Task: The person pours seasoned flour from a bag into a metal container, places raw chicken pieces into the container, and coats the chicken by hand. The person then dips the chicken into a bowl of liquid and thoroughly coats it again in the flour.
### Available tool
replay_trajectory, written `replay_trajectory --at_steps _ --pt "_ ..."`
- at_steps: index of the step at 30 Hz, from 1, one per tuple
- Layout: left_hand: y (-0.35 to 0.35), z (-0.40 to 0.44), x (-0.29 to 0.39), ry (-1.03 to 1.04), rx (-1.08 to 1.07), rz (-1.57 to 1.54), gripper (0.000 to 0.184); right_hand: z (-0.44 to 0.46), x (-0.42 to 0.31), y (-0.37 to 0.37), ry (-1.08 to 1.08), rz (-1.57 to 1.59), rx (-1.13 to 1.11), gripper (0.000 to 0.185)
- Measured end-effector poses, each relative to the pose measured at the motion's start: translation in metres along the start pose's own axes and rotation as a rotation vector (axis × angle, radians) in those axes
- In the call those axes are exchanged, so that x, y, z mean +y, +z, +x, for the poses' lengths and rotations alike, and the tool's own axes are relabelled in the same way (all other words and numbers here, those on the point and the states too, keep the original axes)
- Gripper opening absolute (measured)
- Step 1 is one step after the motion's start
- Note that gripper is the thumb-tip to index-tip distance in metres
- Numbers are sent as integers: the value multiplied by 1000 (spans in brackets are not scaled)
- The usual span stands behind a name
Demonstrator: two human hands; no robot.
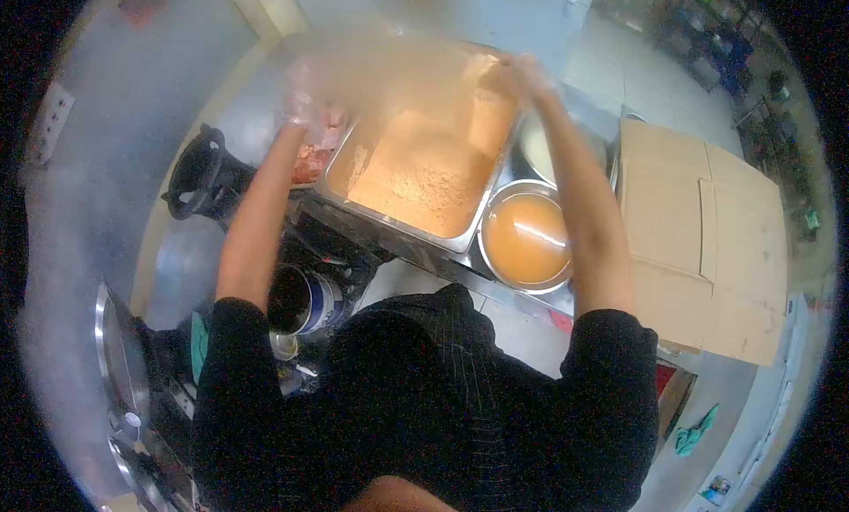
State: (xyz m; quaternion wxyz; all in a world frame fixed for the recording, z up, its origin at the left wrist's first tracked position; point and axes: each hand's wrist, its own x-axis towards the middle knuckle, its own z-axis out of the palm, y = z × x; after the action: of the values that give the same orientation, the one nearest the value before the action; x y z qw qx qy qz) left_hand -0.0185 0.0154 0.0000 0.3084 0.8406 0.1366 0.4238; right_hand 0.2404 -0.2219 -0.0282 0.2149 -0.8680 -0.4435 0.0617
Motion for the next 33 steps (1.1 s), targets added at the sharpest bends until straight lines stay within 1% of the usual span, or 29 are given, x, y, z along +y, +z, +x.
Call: replay_trajectory --at_steps 1,2,4,5,6,7,8,10,11,13,14,16,17,18,19,20,21,22,23,25,26,27,28,29,30,32,33 --pt "7 -3 -9 75 1 146 22 1 -1 -8 -40 -156 58 31" --pt "12 -8 -10 60 0 135 22 5 8 -7 -35 -167 43 31" --pt "11 -11 -5 -102 22 -1 23 24 25 1 -30 215 267 31" --pt "8 -12 13 -107 34 -7 23 33 29 -3 -37 204 262 31" --pt "0 -19 44 -216 39 -44 24 35 32 -1 -89 133 241 31" --pt "-5 -22 60 -320 43 -77 25 36 34 2 -141 67 223 32" --pt "0 -18 46 -322 48 -80 25 37 33 2 -144 63 221 32" --pt "13 -12 5 -83 22 45 26 35 32 7 -114 -119 125 33" --pt "13 -11 9 -86 22 44 26 33 38 16 -114 -120 122 33" --pt "16 -4 23 351 -108 845 32 36 49 28 -102 -190 262 32" --pt "25 9 16 339 -96 846 32 26 43 29 -116 -200 259 32" --pt "51 65 -10 214 -166 356 37 2 27 26 -31 -51 92 30" --pt "68 81 -15 212 -141 355 37 20 59 53 -161 -152 121 30" --pt "89 95 -17 348 -69 483 38 38 94 78 -288 -253 150 30" --pt "99 106 -15 487 1 612 39 28 89 74 -203 104 158 31" --pt "94 113 3 495 20 611 39 13 82 73 -114 462 165 32" --pt "82 117 32 509 -141 640 39 12 80 73 -124 451 177 32" --pt "77 120 51 522 -307 666 38 12 83 80 -49 269 190 32" --pt "85 125 50 536 -303 662 38 7 84 85 36 93 204 33" --pt "101 143 42 423 -291 488 40 -5 69 75 63 138 240 32" --pt "101 149 45 433 -289 485 40 -9 66 70 86 182 252 32" --pt "100 152 46 408 -389 432 40 -14 63 68 95 185 256 32" --pt "99 156 48 384 -484 382 41 -16 59 63 179 328 277 33" --pt "99 161 48 390 -482 383 41 -14 60 61 257 467 296 33" --pt "99 162 47 390 -484 387 40 -15 63 62 255 464 296 33" --pt "96 157 49 388 -491 396 39 -19 70 71 57 424 290 34" --pt "92 154 56 273 -534 526 38 -16 72 70 52 424 290 34"
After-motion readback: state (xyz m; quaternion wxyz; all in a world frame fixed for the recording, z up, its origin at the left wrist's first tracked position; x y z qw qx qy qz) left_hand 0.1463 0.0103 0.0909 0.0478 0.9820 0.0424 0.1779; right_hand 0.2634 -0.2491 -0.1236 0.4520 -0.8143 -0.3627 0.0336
